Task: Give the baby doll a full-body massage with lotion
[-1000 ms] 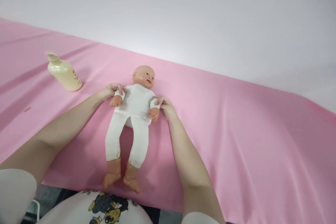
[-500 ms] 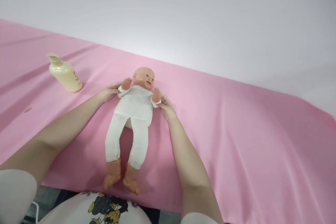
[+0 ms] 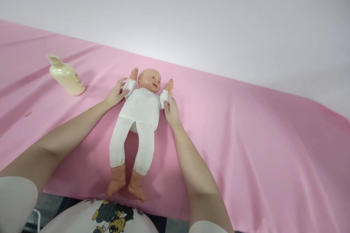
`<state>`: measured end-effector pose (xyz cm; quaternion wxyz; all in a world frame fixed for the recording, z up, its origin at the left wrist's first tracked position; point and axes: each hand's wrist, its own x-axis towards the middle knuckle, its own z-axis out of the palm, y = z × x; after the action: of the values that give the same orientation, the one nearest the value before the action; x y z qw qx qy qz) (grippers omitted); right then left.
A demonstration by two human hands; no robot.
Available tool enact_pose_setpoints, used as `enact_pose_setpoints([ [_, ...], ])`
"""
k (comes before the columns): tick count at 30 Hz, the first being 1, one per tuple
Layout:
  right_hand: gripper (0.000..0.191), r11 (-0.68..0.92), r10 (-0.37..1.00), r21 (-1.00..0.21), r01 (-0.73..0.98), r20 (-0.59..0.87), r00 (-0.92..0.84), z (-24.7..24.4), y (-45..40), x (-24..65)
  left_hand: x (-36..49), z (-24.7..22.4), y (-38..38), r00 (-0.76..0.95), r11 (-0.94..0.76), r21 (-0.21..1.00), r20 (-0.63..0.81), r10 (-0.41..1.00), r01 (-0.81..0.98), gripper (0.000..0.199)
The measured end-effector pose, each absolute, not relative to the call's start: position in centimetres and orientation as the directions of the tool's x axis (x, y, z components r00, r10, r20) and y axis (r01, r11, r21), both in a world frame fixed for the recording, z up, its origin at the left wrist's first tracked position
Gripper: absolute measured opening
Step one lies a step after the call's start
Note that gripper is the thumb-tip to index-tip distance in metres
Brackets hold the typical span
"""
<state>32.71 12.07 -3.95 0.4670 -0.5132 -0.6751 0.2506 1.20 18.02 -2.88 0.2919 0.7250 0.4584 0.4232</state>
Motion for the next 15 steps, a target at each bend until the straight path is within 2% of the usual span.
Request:
enact_pose_setpoints([
  [4,0.067,0.316,0.929,-0.814,0.487,0.370,0.015,-4.26,12.18,32.67,1.41,-2.78,18.03,0.209,-0.431,0.743,0.379,0.902,0.512,0.046],
  [15,0.070,0.161,0.972,-0.874,0.459,0.220,0.078,-4.60,12.47,33.13,1.30,-2.72,18.30,0.269,-0.425,0.702,0.329,0.905,0.572,0.050],
])
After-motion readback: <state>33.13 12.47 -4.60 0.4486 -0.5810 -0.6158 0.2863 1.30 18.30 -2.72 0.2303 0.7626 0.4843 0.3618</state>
